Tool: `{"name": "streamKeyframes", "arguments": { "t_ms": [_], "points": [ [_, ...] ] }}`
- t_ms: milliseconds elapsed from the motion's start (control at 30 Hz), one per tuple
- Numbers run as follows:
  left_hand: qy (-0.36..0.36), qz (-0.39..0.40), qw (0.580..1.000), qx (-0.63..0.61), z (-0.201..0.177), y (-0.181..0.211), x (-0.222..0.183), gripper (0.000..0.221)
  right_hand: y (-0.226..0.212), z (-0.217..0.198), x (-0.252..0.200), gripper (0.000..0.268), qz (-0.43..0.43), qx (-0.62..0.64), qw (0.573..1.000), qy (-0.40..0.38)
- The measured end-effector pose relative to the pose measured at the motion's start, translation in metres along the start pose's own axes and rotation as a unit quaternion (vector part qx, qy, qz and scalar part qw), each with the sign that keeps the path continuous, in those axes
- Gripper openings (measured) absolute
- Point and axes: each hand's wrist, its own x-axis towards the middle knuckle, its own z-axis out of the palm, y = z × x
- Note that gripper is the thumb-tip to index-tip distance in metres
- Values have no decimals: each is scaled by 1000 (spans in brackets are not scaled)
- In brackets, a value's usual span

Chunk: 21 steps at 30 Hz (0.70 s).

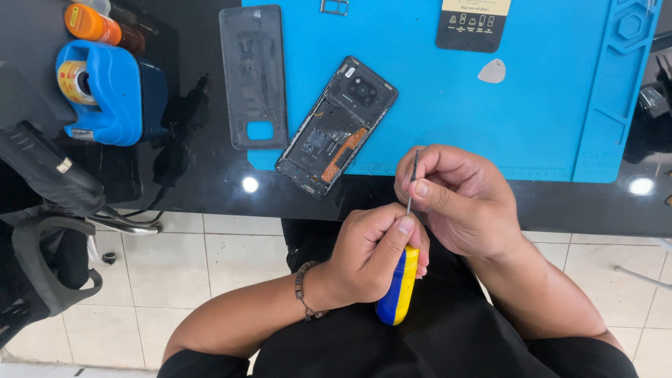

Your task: The person is disassembling a smartphone by first prying off the back cover and then using a screwdriver to remove the internal screws.

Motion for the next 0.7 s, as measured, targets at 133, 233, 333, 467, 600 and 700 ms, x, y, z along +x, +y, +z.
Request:
{"name": "streamKeyframes", "arguments": {
  "t_ms": [133,233,333,467,600,700],
  "points": [
    [-2,-15,1000,-1,-2,1,-2,33,0,1,-2,7,0,9,1000,1],
    [-9,-4,1000,-2,-1,2,-4,33,0,-2,-3,6,-3,17,1000,-2],
    [-9,-6,1000,-14,-2,1,-6,35,-1,-11,-4,4,-15,-75,997,-22],
    [7,-1,1000,-17,-1,-2,-7,37,-1,-17,-7,18,35,-115,991,-62],
    [13,3,1000,-8,0,-1,-6,40,3,-8,-7,6,13,-55,997,-58],
    [9,16,1000,7,0,-5,-6,34,8,-3,-10,5,-4,-23,1000,-16]
  ]
}}
